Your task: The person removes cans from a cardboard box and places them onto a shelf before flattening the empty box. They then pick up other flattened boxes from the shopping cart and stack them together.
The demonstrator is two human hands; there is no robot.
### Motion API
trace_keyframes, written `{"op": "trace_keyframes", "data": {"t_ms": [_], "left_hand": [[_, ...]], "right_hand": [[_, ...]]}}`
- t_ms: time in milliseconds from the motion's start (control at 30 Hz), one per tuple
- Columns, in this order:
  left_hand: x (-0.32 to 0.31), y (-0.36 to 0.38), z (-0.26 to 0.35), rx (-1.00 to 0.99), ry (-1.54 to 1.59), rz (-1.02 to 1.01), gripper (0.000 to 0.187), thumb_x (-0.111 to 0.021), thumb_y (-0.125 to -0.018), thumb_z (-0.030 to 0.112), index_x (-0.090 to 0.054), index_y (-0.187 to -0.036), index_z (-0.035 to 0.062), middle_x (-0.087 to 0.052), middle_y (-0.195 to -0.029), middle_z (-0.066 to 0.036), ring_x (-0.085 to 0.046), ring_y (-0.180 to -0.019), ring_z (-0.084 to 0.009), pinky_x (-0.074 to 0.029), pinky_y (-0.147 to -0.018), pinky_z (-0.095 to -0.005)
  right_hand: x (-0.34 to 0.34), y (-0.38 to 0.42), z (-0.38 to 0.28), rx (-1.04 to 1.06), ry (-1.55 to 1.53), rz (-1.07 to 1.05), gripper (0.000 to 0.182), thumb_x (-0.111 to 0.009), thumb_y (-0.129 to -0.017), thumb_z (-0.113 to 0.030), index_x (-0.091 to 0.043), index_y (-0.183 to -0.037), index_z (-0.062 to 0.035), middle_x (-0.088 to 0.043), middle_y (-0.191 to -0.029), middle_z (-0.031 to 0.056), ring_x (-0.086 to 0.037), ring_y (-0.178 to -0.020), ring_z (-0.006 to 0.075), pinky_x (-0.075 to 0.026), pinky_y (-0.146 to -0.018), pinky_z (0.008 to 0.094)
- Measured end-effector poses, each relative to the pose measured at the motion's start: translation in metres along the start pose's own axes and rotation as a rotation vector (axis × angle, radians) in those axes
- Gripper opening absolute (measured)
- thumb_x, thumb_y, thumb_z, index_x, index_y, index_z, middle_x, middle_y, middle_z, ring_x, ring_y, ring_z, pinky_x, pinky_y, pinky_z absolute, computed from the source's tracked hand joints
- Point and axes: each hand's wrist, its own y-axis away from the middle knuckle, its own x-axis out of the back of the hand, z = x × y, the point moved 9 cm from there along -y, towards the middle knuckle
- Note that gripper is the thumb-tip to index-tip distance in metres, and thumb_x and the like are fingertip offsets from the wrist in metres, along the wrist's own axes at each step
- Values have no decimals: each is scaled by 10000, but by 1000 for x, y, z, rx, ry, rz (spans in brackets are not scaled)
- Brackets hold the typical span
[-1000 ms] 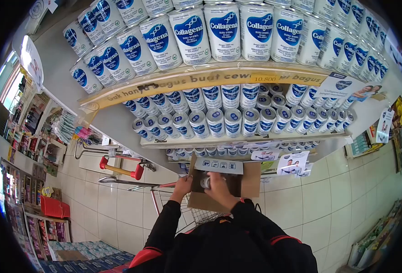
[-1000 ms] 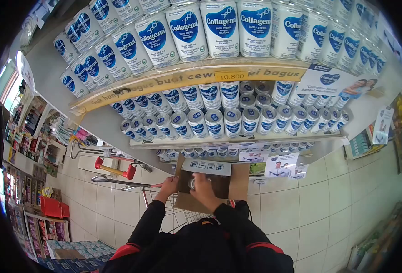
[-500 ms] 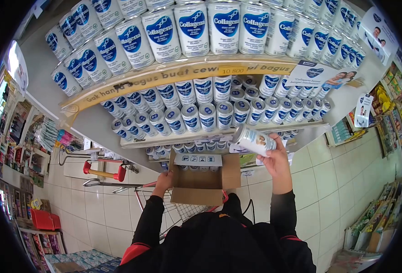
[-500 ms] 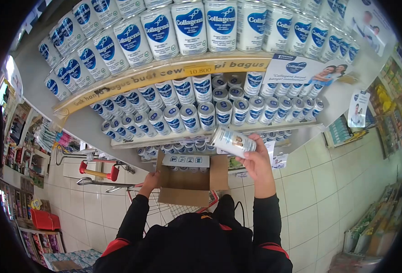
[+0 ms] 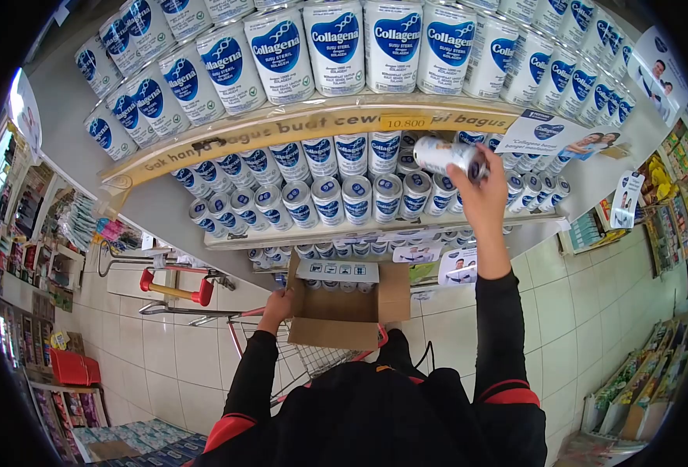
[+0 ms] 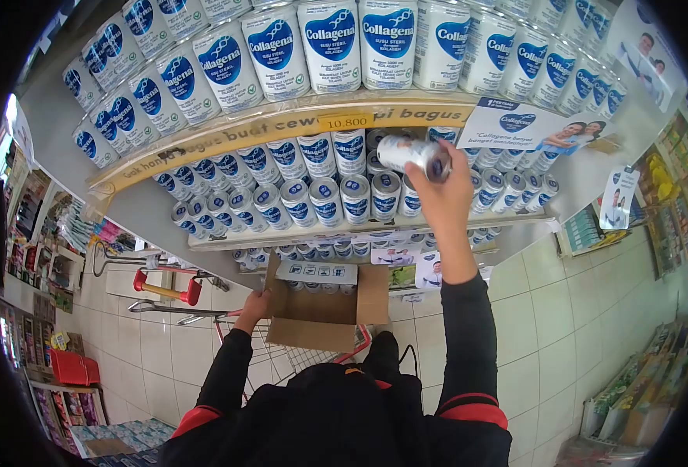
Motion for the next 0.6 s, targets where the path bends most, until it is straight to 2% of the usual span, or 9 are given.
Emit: {"op": "trace_keyframes", "data": {"t_ms": [33,133,233,300,367,400,433,500,600], "left_hand": [[-1,-1,-4,6,0,1,393,-435,-769,330,-535,-786,-50,-545,-619,-196,-572,-563,-286,-437,-519,-351],[-9,-13,-22,4,4,-19,385,-431,-771,329,-541,-808,-38,-546,-626,-204,-571,-560,-291,-439,-525,-351],[-12,-15,-29,-21,24,-11,379,-421,-773,331,-539,-827,-25,-549,-647,-214,-570,-598,-310,-436,-562,-360],[-7,-9,-16,-26,2,10,377,-411,-775,334,-539,-847,-14,-551,-665,-219,-564,-653,-331,-427,-606,-372],[-5,-3,-7,26,27,-11,377,-408,-775,332,-540,-858,-11,-553,-664,-215,-565,-656,-329,-426,-603,-372],[-5,-1,-8,71,53,-32,377,-405,-776,331,-540,-869,-9,-555,-663,-210,-566,-659,-327,-426,-601,-372],[-6,-4,-11,76,53,-31,377,-405,-776,331,-540,-869,-9,-555,-663,-210,-566,-659,-327,-426,-601,-372],[-1,-6,-1,-82,-82,32,370,-405,-777,327,-546,-880,0,-553,-640,-197,-571,-602,-306,-433,-564,-361],[-4,-2,-3,51,65,-43,359,-442,-776,310,-542,-861,-24,-563,-655,-155,-571,-594,-232,-443,-564,-325]], "right_hand": [[-8,-6,1,-3,-2,-5,507,-671,-619,-189,-457,-1028,19,-502,-929,155,-518,-821,203,-436,-654,259],[-26,-17,-33,278,310,-21,473,-653,-635,-202,-439,-991,25,-502,-881,195,-527,-737,307,-448,-595,357],[-46,-30,-24,304,471,-67,480,-663,-643,-214,-460,-986,53,-519,-824,189,-543,-734,290,-462,-522,313],[-57,-42,-17,319,517,-112,447,-632,-666,-264,-482,-996,-1,-540,-846,165,-547,-712,301,-447,-550,348],[-76,-52,-11,384,576,-201,352,-604,-675,-240,-516,-949,-36,-547,-858,147,-531,-761,303,-428,-635,379],[-83,-57,-16,472,660,-194,294,-568,-704,-232,-546,-937,-55,-542,-946,129,-518,-845,288,-404,-720,375],[-91,-64,-10,471,658,-199,294,-568,-704,-232,-546,-937,-55,-542,-946,129,-518,-845,288,-404,-720,375],[-102,-73,3,504,637,-176,287,-528,-731,-230,-537,-959,-54,-530,-985,132,-488,-921,285,-366,-791,370],[-112,-73,1,668,759,-97,286,-495,-767,-223,-506,-1015,-81,-510,-1018,126,-533,-850,244,-418,-705,356]]}}
